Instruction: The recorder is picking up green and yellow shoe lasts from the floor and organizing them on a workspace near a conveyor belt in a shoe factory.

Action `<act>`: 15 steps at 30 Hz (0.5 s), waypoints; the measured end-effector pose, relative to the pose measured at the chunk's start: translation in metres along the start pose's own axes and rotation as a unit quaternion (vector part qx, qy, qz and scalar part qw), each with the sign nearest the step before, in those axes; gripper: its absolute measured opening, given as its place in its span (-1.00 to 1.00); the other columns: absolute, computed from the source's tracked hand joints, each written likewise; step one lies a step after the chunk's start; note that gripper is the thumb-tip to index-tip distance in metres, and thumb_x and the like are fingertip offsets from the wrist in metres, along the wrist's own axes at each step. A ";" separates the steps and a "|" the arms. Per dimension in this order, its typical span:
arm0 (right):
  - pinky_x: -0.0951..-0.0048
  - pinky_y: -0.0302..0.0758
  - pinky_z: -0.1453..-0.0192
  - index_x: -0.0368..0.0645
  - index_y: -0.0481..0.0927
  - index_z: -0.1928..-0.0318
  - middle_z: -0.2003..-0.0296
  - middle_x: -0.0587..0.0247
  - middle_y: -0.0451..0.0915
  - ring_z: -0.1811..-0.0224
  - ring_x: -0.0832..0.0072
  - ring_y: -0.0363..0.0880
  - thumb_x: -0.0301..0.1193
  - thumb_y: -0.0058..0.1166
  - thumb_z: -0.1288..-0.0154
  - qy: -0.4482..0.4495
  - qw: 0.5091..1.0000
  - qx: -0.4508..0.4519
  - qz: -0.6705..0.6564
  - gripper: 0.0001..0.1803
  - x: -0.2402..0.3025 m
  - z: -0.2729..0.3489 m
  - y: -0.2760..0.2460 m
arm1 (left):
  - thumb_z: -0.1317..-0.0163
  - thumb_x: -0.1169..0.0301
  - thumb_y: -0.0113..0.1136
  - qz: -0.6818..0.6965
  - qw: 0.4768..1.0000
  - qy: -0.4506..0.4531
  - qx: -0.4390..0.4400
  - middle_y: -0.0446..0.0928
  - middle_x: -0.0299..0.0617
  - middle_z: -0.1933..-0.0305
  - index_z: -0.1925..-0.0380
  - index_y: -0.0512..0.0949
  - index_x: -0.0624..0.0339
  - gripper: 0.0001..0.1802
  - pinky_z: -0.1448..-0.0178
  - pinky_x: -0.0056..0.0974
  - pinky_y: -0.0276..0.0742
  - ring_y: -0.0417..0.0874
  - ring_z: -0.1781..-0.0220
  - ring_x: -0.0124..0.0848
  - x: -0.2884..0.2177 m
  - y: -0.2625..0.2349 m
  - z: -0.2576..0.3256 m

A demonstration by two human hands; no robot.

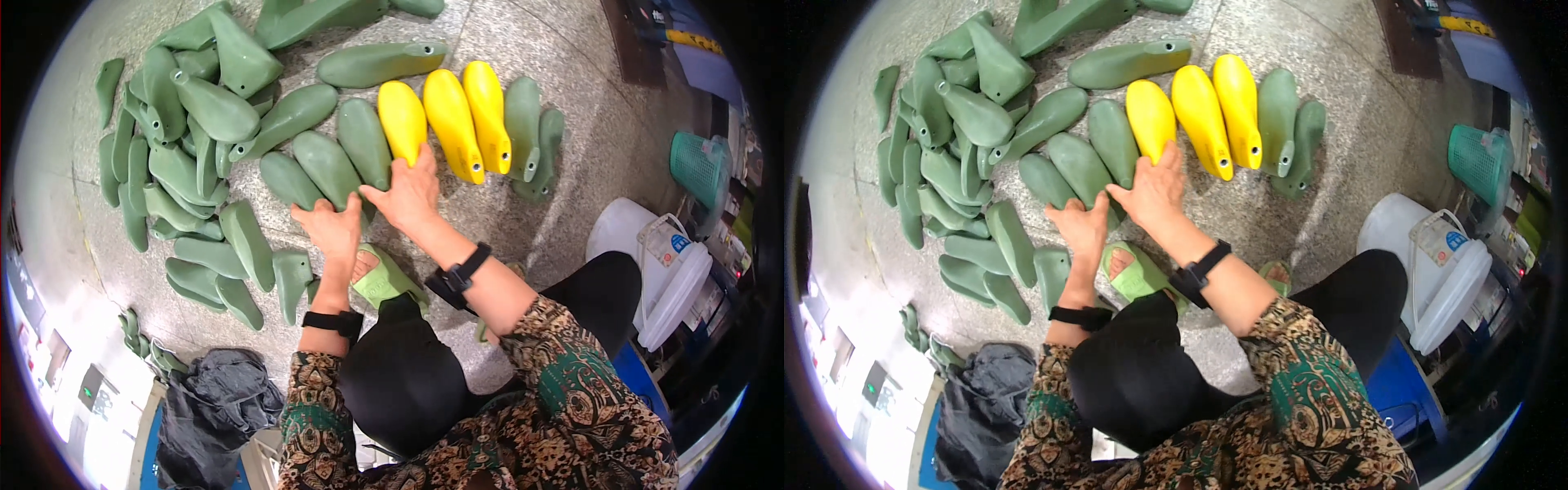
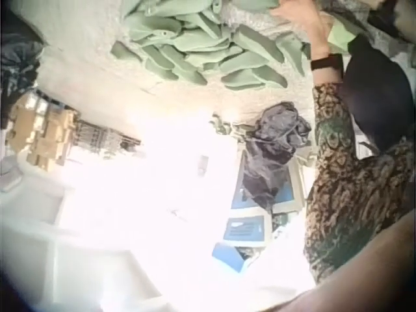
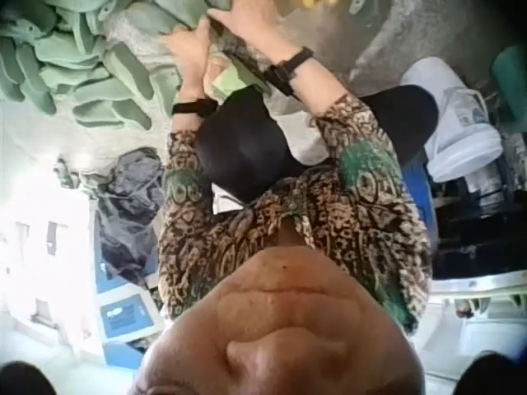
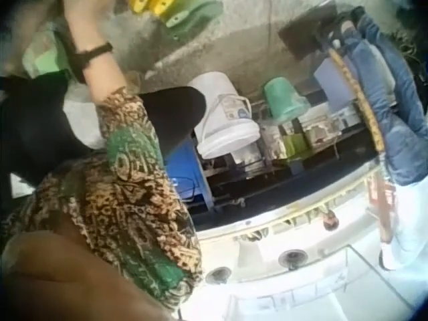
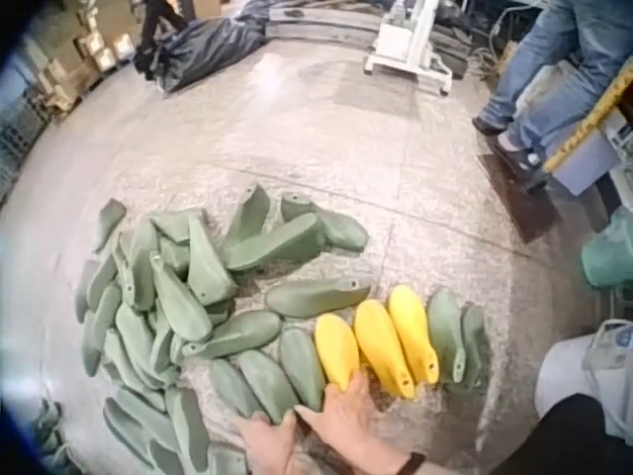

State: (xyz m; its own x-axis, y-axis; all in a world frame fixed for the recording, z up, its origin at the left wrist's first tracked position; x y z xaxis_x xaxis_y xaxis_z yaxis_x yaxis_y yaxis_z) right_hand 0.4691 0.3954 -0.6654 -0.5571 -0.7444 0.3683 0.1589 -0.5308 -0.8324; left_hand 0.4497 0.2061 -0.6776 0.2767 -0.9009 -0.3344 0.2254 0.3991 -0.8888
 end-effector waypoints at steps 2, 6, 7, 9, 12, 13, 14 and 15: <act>-0.01 0.34 -0.13 -0.35 0.48 0.14 -0.15 -0.34 0.07 -0.28 -0.16 0.00 0.03 0.30 0.14 0.009 0.999 0.041 0.019 -0.27 0.005 -0.002 0.000 | 0.13 0.00 0.31 -0.016 0.999 -0.006 0.029 0.11 0.53 -0.09 0.41 0.53 0.54 -0.35 -0.15 0.08 0.30 0.31 -0.04 0.35 0.015 0.007 0.001; -0.13 0.40 -0.06 -0.28 0.44 0.00 -0.22 -0.37 0.07 -0.31 -0.23 0.00 0.03 0.22 0.03 0.030 0.992 0.099 0.069 -0.28 -0.017 -0.008 0.003 | 0.13 -0.06 0.29 -0.096 0.983 -0.032 0.157 0.16 0.48 -0.08 0.24 0.54 0.51 -0.27 -0.16 0.05 0.31 0.35 -0.04 0.24 -0.002 0.034 0.011; -0.12 0.42 -0.04 -0.28 0.47 0.03 -0.21 -0.39 0.09 -0.29 -0.26 0.04 -0.03 0.22 0.01 0.010 0.994 0.089 0.064 -0.35 -0.008 -0.006 0.006 | 0.15 -0.08 0.31 -0.138 0.971 -0.041 0.189 0.19 0.44 -0.07 0.20 0.54 0.49 -0.24 -0.16 0.04 0.32 0.37 -0.03 0.21 0.006 0.035 0.009; -0.06 0.46 -0.02 -0.28 0.54 0.13 -0.16 -0.40 0.16 -0.20 -0.27 0.17 -0.10 0.20 0.00 -0.005 0.999 0.039 0.017 -0.46 -0.009 -0.007 0.000 | 0.19 -0.15 0.29 -0.126 0.974 -0.072 0.172 0.29 0.39 -0.04 0.17 0.54 0.45 -0.19 -0.15 0.01 0.34 0.42 -0.01 0.17 0.019 0.033 0.009; 0.12 0.48 -0.01 -0.36 0.58 0.29 0.02 -0.40 0.27 -0.05 -0.17 0.35 -0.15 0.22 0.03 -0.011 0.998 0.048 -0.045 -0.53 -0.023 -0.005 -0.009 | 0.22 -0.20 0.28 -0.113 0.979 -0.101 0.138 0.35 0.41 0.01 0.14 0.53 0.45 -0.12 -0.14 -0.03 0.35 0.46 0.02 0.16 0.021 0.025 -0.001; 0.12 0.48 -0.01 -0.36 0.58 0.29 0.02 -0.40 0.27 -0.05 -0.17 0.35 -0.15 0.22 0.03 -0.006 0.998 0.054 -0.044 -0.53 -0.029 -0.001 -0.013 | 0.22 -0.20 0.27 -0.131 0.974 -0.093 0.161 0.37 0.40 0.00 0.13 0.52 0.45 -0.12 -0.15 -0.06 0.35 0.46 -0.01 0.13 0.031 0.027 -0.008; 0.13 0.48 0.02 -0.34 0.59 0.31 0.08 -0.37 0.32 0.02 -0.14 0.40 -0.14 0.22 0.04 -0.012 0.994 0.088 -0.056 -0.54 -0.032 0.007 -0.015 | 0.22 -0.19 0.27 -0.153 0.966 -0.089 0.186 0.40 0.39 0.00 0.12 0.52 0.46 -0.12 -0.16 -0.09 0.35 0.47 -0.04 0.11 0.046 0.024 -0.006; 0.13 0.48 0.04 -0.33 0.61 0.34 0.14 -0.35 0.36 0.10 -0.10 0.45 -0.14 0.21 0.04 -0.015 0.991 0.117 -0.060 -0.56 -0.043 0.015 -0.019 | 0.22 -0.19 0.27 -0.151 0.964 -0.089 0.199 0.40 0.39 0.00 0.12 0.52 0.46 -0.12 -0.16 -0.09 0.35 0.47 -0.04 0.11 0.051 0.023 0.000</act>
State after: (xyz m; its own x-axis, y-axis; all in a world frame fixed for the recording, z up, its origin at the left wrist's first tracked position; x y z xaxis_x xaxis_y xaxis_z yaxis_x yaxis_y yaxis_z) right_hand 0.5022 0.4313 -0.6595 -0.5595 -0.6797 0.4744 0.2792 -0.6934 -0.6642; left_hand 0.4691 0.1699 -0.7150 0.2911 -0.9566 0.0121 0.6511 0.1888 -0.7351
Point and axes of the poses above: each hand's wrist, its own z-axis away from the middle knuckle, its own y-axis out of the palm, x = y × z, the point moved 10 cm from there along -z, towards the middle knuckle
